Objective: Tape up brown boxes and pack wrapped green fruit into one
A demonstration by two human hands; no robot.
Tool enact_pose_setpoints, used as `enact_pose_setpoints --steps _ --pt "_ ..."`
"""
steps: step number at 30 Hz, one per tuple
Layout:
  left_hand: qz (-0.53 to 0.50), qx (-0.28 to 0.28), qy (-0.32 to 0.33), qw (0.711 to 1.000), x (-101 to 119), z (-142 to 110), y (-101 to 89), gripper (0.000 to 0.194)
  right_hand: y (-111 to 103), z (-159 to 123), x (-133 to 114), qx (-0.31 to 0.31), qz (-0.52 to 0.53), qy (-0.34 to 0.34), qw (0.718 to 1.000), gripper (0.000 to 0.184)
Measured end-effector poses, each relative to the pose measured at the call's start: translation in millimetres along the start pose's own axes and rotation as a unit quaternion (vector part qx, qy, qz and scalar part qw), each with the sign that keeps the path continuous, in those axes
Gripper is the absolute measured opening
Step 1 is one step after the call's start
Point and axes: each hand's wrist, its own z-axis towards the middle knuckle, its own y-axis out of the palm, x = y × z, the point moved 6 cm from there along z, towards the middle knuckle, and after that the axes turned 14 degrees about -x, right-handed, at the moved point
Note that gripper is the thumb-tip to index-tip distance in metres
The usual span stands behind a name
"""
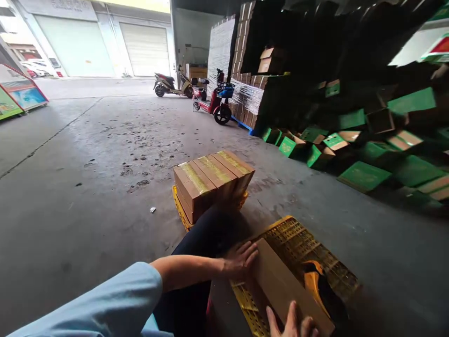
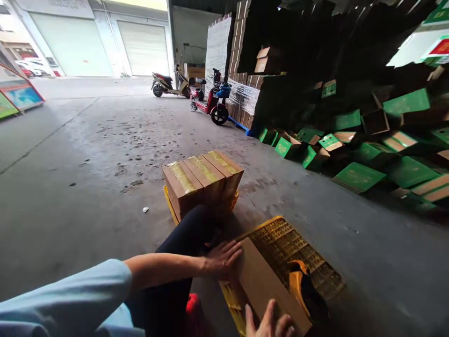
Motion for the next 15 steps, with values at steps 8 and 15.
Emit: enact_pose_setpoints --steps 8,15 --pt "-0.044 -0.019 0.006 0.999 10.3 -6.9 8.5 0.1 -8.1 -36.1 -35.9 -0.129 -0.008 0.082 0.988 0.066" --pt "-0.093 -0.021 0.045 0.994 27.3 -8.1 18.3 0.115 -13.9 -37.3 -49.5 -0.1 0.018 0.117 0.988 0.069"
